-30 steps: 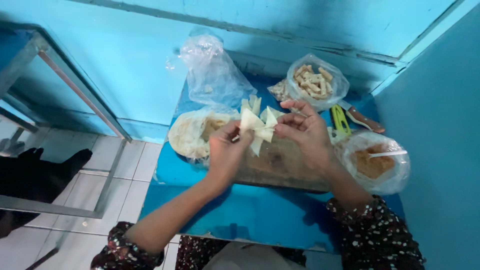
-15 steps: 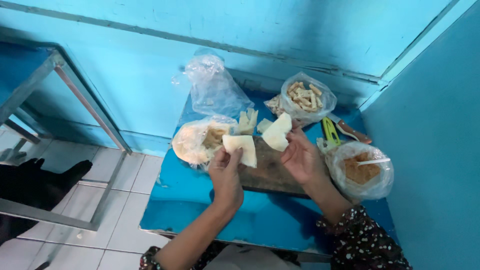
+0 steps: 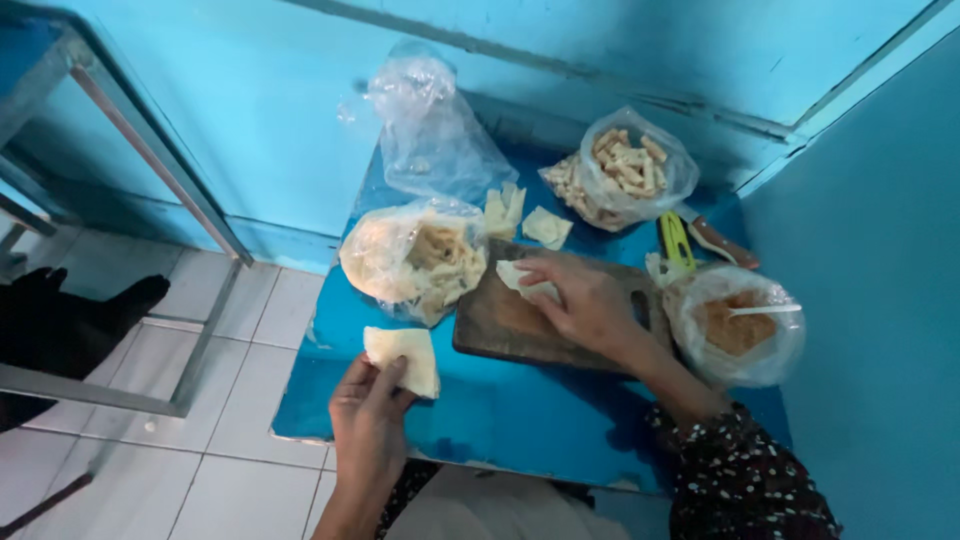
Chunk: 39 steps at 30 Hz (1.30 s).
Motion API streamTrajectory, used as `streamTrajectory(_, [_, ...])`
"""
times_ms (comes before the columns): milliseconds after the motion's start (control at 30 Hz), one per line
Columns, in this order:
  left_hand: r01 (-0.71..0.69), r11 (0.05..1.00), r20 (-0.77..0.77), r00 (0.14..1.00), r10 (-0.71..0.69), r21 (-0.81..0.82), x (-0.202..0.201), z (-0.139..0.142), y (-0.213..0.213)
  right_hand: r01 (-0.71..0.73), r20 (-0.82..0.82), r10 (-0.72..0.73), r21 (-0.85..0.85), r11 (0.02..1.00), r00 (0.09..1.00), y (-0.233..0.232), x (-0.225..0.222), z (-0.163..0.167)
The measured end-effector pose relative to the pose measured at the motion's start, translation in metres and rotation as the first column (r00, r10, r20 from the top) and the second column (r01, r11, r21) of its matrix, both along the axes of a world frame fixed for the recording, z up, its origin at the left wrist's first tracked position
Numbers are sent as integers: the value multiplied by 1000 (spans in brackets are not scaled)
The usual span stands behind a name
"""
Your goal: The person sits at a low table and folds small flat dough pieces by hand on a wooden cutting board, pressing each folded piece and setting it aside, taking new dough pieces from a plastic bag one at a time. A bowl of brown filling with a spoon sits beside the board.
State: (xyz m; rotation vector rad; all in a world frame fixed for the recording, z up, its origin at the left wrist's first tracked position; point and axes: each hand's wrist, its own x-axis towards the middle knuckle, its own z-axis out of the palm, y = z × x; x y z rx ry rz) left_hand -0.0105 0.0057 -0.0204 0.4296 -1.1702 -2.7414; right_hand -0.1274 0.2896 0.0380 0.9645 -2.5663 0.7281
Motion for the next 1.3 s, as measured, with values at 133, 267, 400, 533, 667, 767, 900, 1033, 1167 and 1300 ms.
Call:
streamTrajectory(133, [91,865,-16,993,-114,-494,0,2,-4,203,291,-120,-274,940,949,-10,2,26])
streamTrajectory(267, [-147,338,-244,933,-265,-930,-2,18,-3,182,264,-157,-74,981,952,-8,1,30])
streamTrajectory(400, [-211,6,-208,957,-201,-977,-6,39,1,75,-228,-38,160,984,973,-12,7,5])
streamTrajectory(533, [-369,-26,-361,921,-146,-929,0,54,1,355,492,-173,-304,884,853,-3,-5,-4])
streamTrajectory(667, [-10,447,-165,937,-309,-894,-5,53,26,382,711,232,-589,712,664,5,-6,2])
streamTrajectory(767, [163,582,-70,932,-356,-796,-10,45,47,223,552,133,-530,818,823,-1,2,6])
streamTrajectory(900, [204,662,-120,905,-409,-721,-5,30,63,127,-92,-125,15,992,988,-17,14,7])
streamTrajectory(1033, [190,679,-111,921,-374,-709,-11,21,62,180,-37,-177,74,981,983,-25,8,9])
streamTrajectory(1167, [242,875,-122,940,-318,-420,-28,18,63,366,644,93,-541,757,759,-12,4,15])
streamTrajectory(1300, [79,928,-331,920,-208,-363,-32,19,72,366,701,232,-589,720,674,-14,24,13])
